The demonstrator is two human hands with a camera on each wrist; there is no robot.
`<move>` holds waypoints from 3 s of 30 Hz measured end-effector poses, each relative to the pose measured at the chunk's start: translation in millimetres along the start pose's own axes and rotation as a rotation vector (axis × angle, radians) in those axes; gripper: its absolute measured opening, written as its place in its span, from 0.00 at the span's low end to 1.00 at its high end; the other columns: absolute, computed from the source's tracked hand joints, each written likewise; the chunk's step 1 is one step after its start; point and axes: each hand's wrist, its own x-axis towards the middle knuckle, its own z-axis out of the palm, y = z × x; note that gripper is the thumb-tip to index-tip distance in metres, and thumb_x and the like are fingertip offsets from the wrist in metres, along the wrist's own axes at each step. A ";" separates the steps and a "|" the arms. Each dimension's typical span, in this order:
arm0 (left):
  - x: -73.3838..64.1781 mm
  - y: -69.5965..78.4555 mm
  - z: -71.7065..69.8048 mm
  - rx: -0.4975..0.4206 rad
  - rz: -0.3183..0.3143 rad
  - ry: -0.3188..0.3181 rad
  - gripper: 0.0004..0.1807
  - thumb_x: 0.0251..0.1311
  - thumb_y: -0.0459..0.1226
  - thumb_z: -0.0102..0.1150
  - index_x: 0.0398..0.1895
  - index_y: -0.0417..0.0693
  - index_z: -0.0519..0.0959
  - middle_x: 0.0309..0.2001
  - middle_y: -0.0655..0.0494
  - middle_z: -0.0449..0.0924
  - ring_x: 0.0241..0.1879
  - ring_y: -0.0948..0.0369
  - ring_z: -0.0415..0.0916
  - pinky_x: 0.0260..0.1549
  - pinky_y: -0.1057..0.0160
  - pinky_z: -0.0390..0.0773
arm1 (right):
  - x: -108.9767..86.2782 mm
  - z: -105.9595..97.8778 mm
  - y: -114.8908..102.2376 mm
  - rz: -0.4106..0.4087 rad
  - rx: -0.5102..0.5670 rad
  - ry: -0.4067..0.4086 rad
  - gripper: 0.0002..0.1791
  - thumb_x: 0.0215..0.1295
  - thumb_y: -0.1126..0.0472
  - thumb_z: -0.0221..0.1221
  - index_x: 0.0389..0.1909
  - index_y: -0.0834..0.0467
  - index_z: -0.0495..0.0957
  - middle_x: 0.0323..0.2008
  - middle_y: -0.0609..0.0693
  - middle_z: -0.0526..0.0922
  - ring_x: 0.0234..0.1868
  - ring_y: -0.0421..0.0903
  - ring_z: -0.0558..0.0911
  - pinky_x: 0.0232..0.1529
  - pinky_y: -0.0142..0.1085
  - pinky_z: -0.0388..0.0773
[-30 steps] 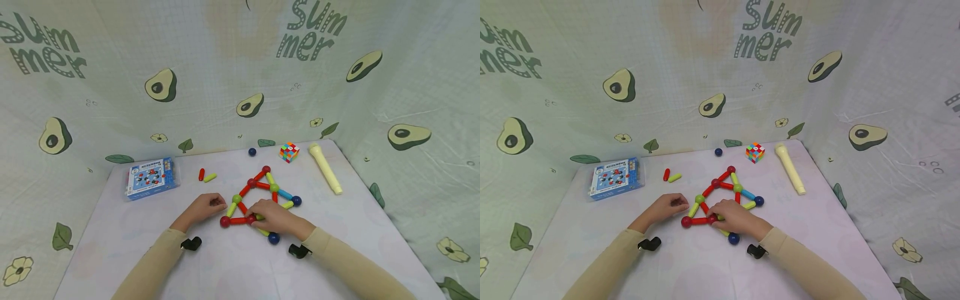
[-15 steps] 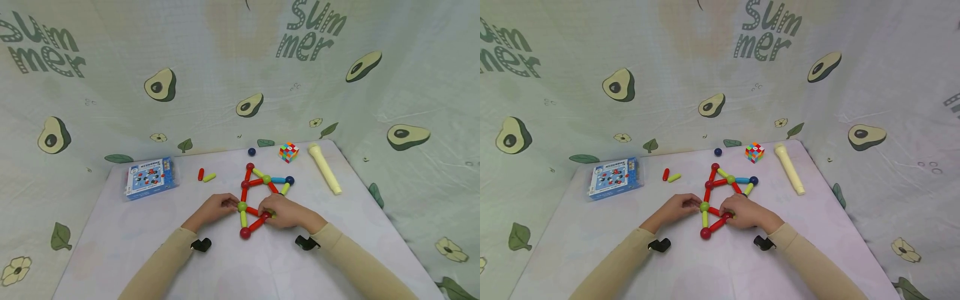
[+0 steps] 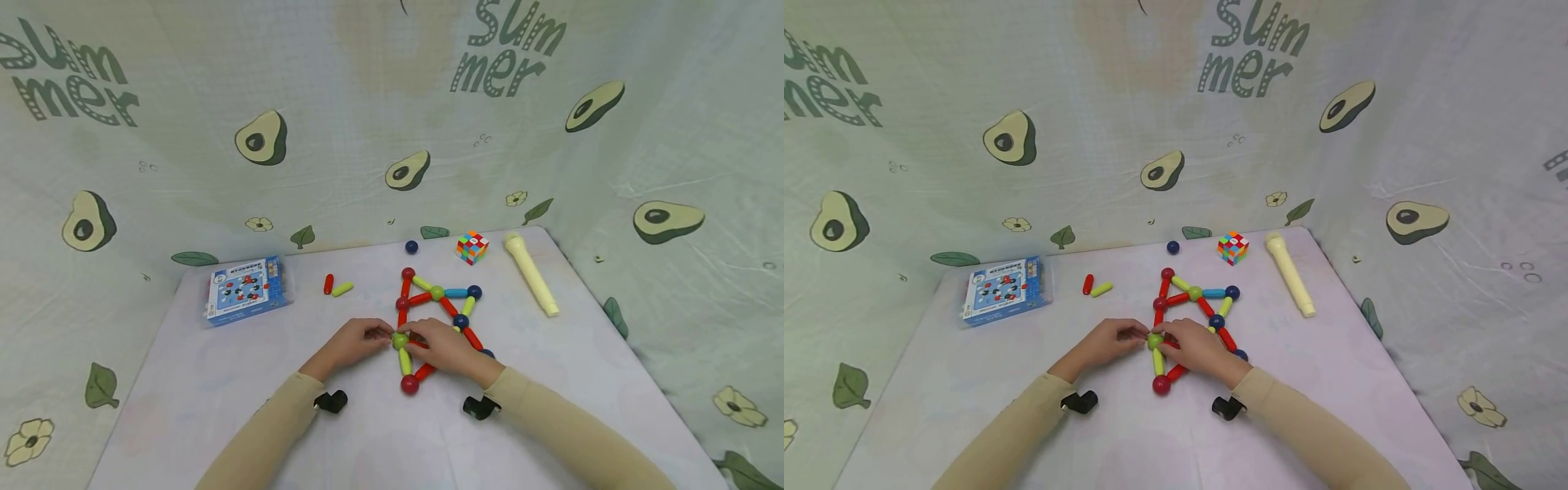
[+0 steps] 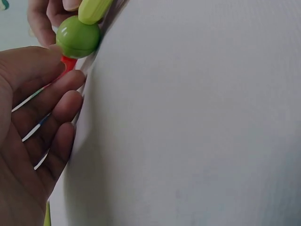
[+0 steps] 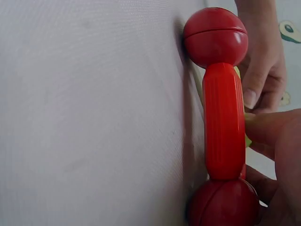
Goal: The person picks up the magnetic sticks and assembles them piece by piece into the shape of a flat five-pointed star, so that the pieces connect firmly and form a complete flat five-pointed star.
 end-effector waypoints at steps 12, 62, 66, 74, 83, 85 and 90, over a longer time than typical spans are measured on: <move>6.6 -17.6 -18.5 0.105 -0.133 0.325 0.07 0.68 0.42 0.64 0.46 0.54 0.85 0.35 0.64 0.81 0.36 0.64 0.75 0.39 0.61 0.77 | 3.5 3.9 1.2 0.081 0.069 0.003 0.20 0.72 0.51 0.62 0.62 0.45 0.78 0.36 0.38 0.76 0.38 0.38 0.76 0.38 0.32 0.77; 3.0 -22.0 -26.6 0.296 0.031 0.186 0.08 0.68 0.38 0.65 0.48 0.54 0.85 0.48 0.62 0.83 0.52 0.60 0.78 0.57 0.55 0.77 | 7.0 6.3 8.0 0.084 0.181 0.027 0.13 0.72 0.53 0.63 0.54 0.46 0.76 0.45 0.39 0.81 0.40 0.39 0.77 0.42 0.33 0.78; 1.4 -20.1 -24.5 0.281 0.049 0.156 0.08 0.69 0.39 0.63 0.49 0.57 0.84 0.48 0.64 0.82 0.51 0.62 0.78 0.56 0.56 0.77 | 7.3 6.0 8.9 0.090 0.178 0.025 0.13 0.72 0.52 0.63 0.54 0.46 0.76 0.44 0.38 0.81 0.40 0.38 0.77 0.42 0.33 0.78; 0.9 -8.1 -19.1 0.290 0.096 0.097 0.09 0.69 0.39 0.63 0.51 0.56 0.85 0.50 0.62 0.81 0.50 0.63 0.78 0.54 0.57 0.78 | 7.6 6.4 10.4 0.079 0.166 0.030 0.13 0.72 0.52 0.63 0.54 0.46 0.77 0.44 0.38 0.81 0.38 0.38 0.77 0.40 0.32 0.78; 4.0 0.1 -11.1 0.262 0.106 0.097 0.10 0.70 0.39 0.62 0.52 0.55 0.84 0.50 0.61 0.81 0.47 0.64 0.76 0.52 0.60 0.78 | 8.3 8.3 12.9 0.086 0.192 0.035 0.13 0.72 0.53 0.63 0.54 0.45 0.76 0.44 0.38 0.81 0.39 0.38 0.77 0.41 0.32 0.78; 4.2 0.0 -10.4 0.247 0.100 0.103 0.11 0.69 0.39 0.63 0.52 0.54 0.84 0.50 0.61 0.81 0.46 0.64 0.76 0.51 0.60 0.78 | 8.3 8.8 13.7 0.094 0.199 0.036 0.13 0.72 0.53 0.63 0.53 0.45 0.76 0.44 0.38 0.80 0.39 0.38 0.77 0.41 0.32 0.78; 4.1 -1.0 -9.1 0.225 0.098 0.114 0.10 0.69 0.39 0.63 0.51 0.55 0.84 0.51 0.61 0.82 0.49 0.64 0.77 0.54 0.59 0.78 | 8.2 8.6 14.1 0.094 0.213 0.034 0.13 0.71 0.54 0.63 0.53 0.45 0.76 0.44 0.39 0.80 0.38 0.39 0.77 0.40 0.32 0.78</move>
